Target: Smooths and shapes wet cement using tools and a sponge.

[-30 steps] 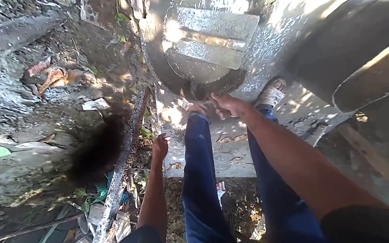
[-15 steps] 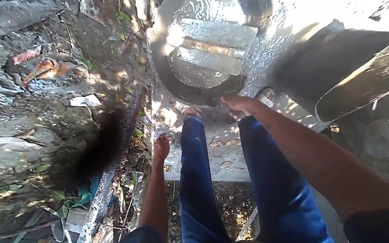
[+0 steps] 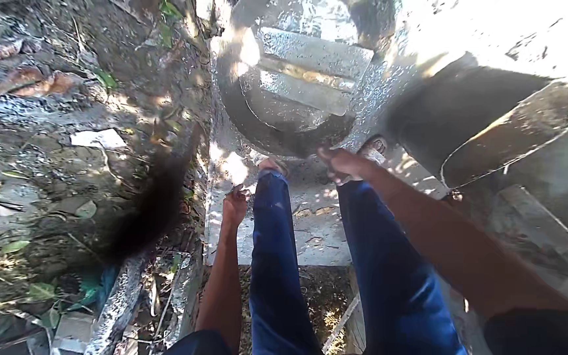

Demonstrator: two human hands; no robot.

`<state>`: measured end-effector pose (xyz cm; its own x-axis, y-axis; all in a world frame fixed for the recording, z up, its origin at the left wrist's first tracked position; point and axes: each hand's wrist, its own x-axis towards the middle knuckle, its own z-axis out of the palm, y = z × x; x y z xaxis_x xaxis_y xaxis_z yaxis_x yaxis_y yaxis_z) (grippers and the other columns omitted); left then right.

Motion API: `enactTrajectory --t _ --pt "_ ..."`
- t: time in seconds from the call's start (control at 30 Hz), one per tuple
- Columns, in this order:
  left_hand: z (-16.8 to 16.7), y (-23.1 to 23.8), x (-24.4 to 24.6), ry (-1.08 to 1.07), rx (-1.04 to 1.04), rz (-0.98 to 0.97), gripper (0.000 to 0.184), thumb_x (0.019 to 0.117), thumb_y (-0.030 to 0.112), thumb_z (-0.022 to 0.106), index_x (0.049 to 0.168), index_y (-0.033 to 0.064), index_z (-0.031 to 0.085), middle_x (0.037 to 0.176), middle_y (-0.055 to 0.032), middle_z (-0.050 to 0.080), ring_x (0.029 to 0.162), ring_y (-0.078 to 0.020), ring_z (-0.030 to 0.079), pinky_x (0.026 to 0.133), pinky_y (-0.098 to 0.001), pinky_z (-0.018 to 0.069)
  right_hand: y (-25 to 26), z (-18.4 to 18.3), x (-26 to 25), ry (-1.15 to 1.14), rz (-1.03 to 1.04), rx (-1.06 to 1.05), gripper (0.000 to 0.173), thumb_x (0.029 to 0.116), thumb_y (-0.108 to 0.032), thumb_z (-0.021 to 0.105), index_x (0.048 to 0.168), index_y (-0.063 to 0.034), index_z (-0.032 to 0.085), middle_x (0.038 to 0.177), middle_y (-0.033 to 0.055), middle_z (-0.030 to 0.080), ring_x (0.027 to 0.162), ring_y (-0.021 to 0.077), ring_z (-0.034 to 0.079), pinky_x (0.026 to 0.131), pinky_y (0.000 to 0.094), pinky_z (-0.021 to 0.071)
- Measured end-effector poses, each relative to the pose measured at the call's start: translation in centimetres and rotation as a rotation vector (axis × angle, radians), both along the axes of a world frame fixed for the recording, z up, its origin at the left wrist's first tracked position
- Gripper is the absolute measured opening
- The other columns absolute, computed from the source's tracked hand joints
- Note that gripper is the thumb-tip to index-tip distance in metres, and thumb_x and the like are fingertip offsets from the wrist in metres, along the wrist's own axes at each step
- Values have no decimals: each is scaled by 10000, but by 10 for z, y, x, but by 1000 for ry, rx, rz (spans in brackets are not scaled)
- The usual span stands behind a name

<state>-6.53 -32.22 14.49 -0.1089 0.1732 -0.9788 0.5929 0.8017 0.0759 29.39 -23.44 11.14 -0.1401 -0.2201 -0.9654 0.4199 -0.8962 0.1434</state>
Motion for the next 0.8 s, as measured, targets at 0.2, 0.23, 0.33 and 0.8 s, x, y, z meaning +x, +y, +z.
enactTrajectory --t 0.2,0.23,0.33,0.8 --pt "-8 -1 14 -46 19 2 400 1094 144 388 1465 60 510 1276 -114 703 1112 -229 706 1014 -472 541 -21 -14 -30 -22 122 71 759 1044 -692 261 1310 -57 582 788 134 586 568 244 570 572 435 543" --pt "-12 1 14 -44 30 11 401 1095 143 381 1465 59 508 1275 -114 706 1102 -229 712 1005 -471 547 -16 -12 -9 -52 212 74 782 1035 -707 260 1250 -38 601 770 145 590 566 259 581 576 453 547" --pt "-17 3 13 -20 54 20 404 1085 137 381 1458 64 518 1246 -101 721 1081 -208 723 1001 -454 559 -6 -5 33 -132 296 50 779 1035 -706 261 1217 -23 589 769 163 607 564 272 612 572 460 566" --pt "-127 28 118 258 98 308 441 1100 349 408 1292 12 617 1246 -235 653 1174 -356 633 1008 -568 497 15 -18 65 -41 527 94 742 1056 -659 246 1135 -7 590 758 179 615 583 296 641 594 483 576"
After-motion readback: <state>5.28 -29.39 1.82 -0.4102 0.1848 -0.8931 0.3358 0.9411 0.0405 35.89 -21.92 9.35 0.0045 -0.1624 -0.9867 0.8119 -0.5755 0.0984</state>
